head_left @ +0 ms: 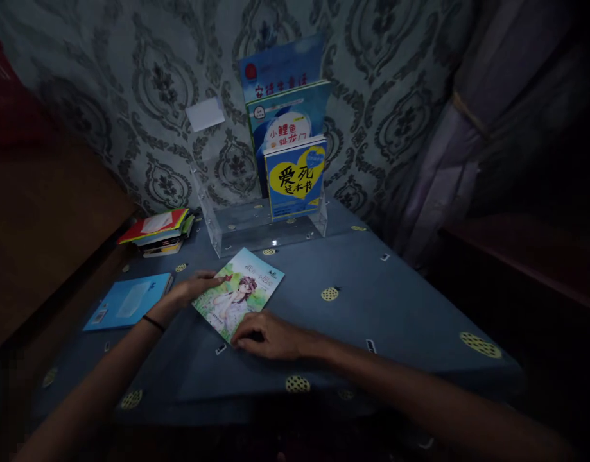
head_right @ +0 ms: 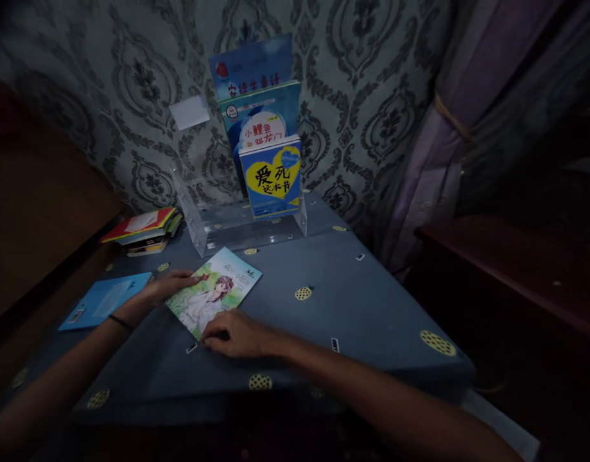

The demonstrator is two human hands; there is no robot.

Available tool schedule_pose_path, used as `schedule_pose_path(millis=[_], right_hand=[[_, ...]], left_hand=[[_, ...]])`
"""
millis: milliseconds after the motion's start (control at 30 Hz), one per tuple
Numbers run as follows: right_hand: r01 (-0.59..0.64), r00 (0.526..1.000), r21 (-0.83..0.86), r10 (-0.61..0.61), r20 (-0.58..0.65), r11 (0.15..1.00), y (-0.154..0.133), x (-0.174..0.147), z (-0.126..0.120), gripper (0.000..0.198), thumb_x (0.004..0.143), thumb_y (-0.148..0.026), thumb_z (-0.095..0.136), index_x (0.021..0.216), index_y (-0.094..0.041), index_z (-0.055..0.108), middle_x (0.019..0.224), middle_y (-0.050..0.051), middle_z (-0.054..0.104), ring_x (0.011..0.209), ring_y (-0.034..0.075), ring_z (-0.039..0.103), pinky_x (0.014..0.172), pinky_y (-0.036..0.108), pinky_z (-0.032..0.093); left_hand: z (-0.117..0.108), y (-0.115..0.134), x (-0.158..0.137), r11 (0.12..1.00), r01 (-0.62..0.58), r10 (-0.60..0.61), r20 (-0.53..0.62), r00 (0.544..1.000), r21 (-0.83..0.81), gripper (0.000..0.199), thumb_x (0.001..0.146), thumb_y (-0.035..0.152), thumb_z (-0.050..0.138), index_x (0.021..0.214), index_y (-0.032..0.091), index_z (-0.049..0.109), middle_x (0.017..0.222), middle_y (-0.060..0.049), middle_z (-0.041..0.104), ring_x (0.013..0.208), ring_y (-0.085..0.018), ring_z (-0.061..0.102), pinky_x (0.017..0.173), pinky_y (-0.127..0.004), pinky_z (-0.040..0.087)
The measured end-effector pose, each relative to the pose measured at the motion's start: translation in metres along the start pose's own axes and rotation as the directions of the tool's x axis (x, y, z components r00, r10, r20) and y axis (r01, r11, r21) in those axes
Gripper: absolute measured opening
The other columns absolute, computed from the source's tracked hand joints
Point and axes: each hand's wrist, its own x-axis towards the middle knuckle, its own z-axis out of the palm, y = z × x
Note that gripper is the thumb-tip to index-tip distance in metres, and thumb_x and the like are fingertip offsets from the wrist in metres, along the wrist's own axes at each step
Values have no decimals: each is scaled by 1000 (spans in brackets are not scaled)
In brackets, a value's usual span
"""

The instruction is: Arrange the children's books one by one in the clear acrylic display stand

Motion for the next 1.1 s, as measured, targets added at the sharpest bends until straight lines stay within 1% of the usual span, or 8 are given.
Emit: schedule_pose_path(millis=[100, 200, 300, 433, 633, 767, 900, 1100], right_hand=[[-2, 999, 5, 3, -34, 1000, 7, 3, -6, 19, 90, -15, 59, 100, -15, 75, 98, 8, 77, 93, 18, 70, 87, 33, 54], [-66, 973, -38, 56, -226, 997, 20, 11, -22, 31, 88, -17, 61, 118, -17, 71, 116, 11, 74, 102, 21, 69, 93, 39, 54], [-113, 923, -43, 89, -375, 993, 36, 15, -50, 39, 92, -22, 57, 130, -20, 64, 126, 10, 70, 99, 22, 70, 88, 40, 57], [-112, 880, -171, 17, -475, 979, 60, -3, -97, 36, 93, -22, 54, 127, -19, 66, 120, 10, 73, 110, 27, 68, 93, 39, 56], [-220, 927, -376, 73, -368, 900, 62, -27, -114, 38, 97, -25, 47, 130, -24, 64, 132, 9, 67, 124, 26, 62, 108, 52, 46], [-37, 998, -398, 11, -67, 917, 23, 11, -58, 41, 103, -30, 40, 141, -26, 54, 147, 7, 56, 138, 22, 50, 116, 48, 39], [74, 976, -405, 17, 216, 911, 10, 54, -9, 44, 106, -33, 32, 143, -19, 51, 145, 10, 58, 140, 21, 47, 120, 46, 33], [-63, 979, -550, 159, 128, 833, 52, 81, -13, 48, 104, -29, 39, 147, -13, 47, 158, 14, 41, 150, 24, 32, 125, 47, 23]], left_hand=[[-6, 35, -14, 997, -53, 59, 88, 994, -62, 53, 56, 60, 83, 80, 16, 66, 69, -6, 70, 56, -17, 62, 53, -28, 50], [-19, 74, -42, 931, -345, 335, 96, 937, 121, 47, 76, 62, 70, 88, 17, 67, 76, -3, 70, 63, -15, 62, 55, -24, 48], [-22, 87, -74, 643, -598, 612, 148, 777, 479, 32, 95, 46, 53, 91, 19, 70, 79, -1, 70, 68, -14, 64, 60, -22, 49], [0, 35, -93, 197, -714, 761, 354, 543, 672, 27, 101, 20, 42, 110, 21, 67, 111, -7, 75, 99, -19, 72, 83, -29, 57], [33, -65, -90, 85, -603, 651, 414, 636, 793, 31, 96, 12, 51, 123, 22, 62, 134, -9, 67, 127, -23, 62, 96, -35, 57], [35, -66, -92, 109, -600, 675, 383, 630, 793, 24, 99, 16, 49, 119, 21, 62, 132, -9, 68, 127, -24, 60, 97, -36, 56], [39, -59, -93, 104, -598, 690, 376, 618, 795, 13, 98, 15, 50, 100, 18, 63, 100, -6, 74, 100, -21, 70, 85, -32, 58], [43, -84, -84, 128, -590, 764, 300, 571, 797, 25, 97, 7, 47, 113, 19, 63, 127, -8, 70, 125, -24, 62, 98, -37, 57]])
